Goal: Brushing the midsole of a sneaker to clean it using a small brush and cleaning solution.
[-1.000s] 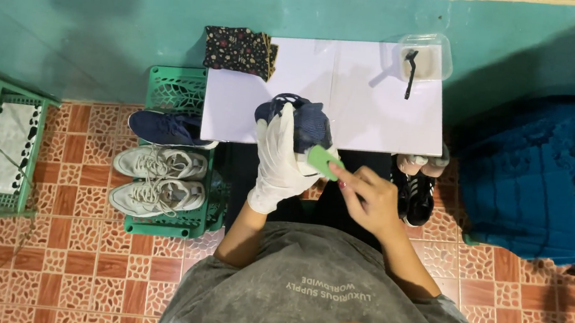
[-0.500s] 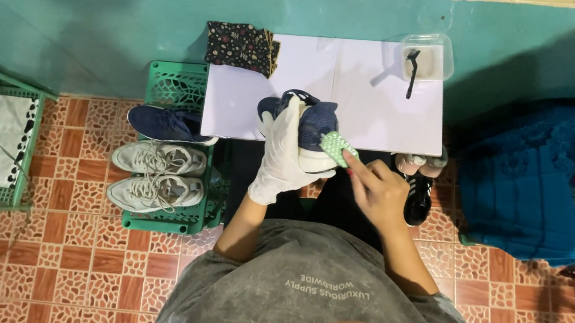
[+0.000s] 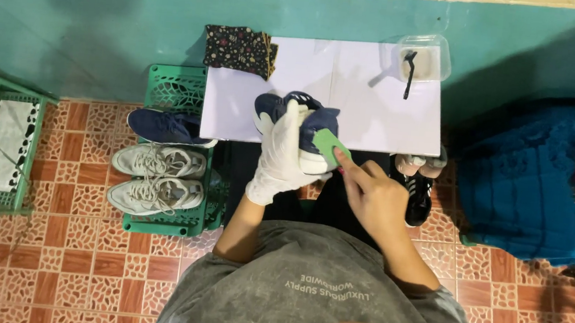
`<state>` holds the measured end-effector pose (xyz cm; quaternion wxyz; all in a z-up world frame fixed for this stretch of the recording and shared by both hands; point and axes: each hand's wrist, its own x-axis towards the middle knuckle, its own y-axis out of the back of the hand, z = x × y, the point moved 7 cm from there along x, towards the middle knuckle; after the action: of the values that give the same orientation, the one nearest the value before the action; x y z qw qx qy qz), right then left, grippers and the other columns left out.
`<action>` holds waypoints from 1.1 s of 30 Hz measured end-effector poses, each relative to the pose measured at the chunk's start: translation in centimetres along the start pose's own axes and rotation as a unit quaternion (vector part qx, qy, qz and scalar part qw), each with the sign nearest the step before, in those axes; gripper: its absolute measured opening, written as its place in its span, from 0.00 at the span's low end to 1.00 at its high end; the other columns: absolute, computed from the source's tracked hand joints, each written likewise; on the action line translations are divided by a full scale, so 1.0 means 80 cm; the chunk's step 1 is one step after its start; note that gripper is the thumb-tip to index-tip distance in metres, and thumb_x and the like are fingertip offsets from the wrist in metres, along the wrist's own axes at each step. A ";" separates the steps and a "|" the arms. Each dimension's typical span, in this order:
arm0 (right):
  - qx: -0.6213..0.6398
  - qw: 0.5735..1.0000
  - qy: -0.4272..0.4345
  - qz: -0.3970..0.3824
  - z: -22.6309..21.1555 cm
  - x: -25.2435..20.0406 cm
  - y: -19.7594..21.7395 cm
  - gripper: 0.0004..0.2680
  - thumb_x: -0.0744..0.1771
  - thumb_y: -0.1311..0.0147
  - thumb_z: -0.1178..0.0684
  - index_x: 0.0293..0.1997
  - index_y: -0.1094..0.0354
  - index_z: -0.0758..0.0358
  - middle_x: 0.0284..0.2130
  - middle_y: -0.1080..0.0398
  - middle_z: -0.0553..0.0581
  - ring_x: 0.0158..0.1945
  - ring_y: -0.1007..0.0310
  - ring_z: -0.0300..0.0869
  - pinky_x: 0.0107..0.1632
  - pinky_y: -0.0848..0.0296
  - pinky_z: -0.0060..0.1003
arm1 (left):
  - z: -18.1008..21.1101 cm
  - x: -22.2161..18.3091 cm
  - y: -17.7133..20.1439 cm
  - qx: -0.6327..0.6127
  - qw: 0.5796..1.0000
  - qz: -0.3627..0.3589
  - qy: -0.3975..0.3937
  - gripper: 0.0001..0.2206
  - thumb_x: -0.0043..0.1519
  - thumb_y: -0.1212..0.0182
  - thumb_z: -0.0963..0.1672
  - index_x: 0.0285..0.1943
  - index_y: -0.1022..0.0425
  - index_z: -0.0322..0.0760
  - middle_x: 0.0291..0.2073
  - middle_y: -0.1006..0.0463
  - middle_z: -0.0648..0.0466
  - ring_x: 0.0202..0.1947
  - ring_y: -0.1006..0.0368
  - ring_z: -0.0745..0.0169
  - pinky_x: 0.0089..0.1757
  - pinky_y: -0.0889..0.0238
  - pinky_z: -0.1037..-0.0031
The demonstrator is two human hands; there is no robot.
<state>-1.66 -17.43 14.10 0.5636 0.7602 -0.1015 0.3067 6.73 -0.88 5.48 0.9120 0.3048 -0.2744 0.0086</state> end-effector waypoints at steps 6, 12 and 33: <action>0.026 0.999 -0.011 -0.042 0.009 -0.009 -0.019 0.12 0.68 0.46 0.51 0.54 0.23 0.34 0.20 0.36 0.46 0.14 0.36 0.41 0.20 0.34 0.31 | 0.025 -0.006 0.012 0.029 0.999 0.010 -0.019 0.57 0.44 0.21 0.55 0.78 0.52 0.26 0.65 0.30 0.41 0.66 0.33 0.43 0.71 0.70 0.45; 0.020 0.999 0.033 -0.031 0.001 -0.001 -0.011 0.14 0.68 0.48 0.52 0.58 0.25 0.35 0.21 0.35 0.46 0.14 0.36 0.39 0.21 0.34 0.27 | 0.036 -0.001 0.026 0.039 0.993 0.077 -0.080 0.45 0.54 0.30 0.55 0.76 0.44 0.25 0.61 0.26 0.44 0.63 0.30 0.47 0.70 0.66 0.45; 0.085 0.988 0.103 -0.072 -0.017 0.020 0.001 0.10 0.69 0.48 0.50 0.51 0.23 0.34 0.22 0.33 0.48 0.17 0.31 0.43 0.24 0.30 0.35 | 0.007 -0.001 0.020 -0.062 0.996 0.055 -0.042 0.61 0.39 0.20 0.61 0.76 0.48 0.24 0.60 0.28 0.41 0.61 0.30 0.39 0.67 0.63 0.37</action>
<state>-0.91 -15.93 15.32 0.5249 0.7749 0.0382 0.3499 6.09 0.13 6.73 0.9149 0.2325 -0.3286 0.0292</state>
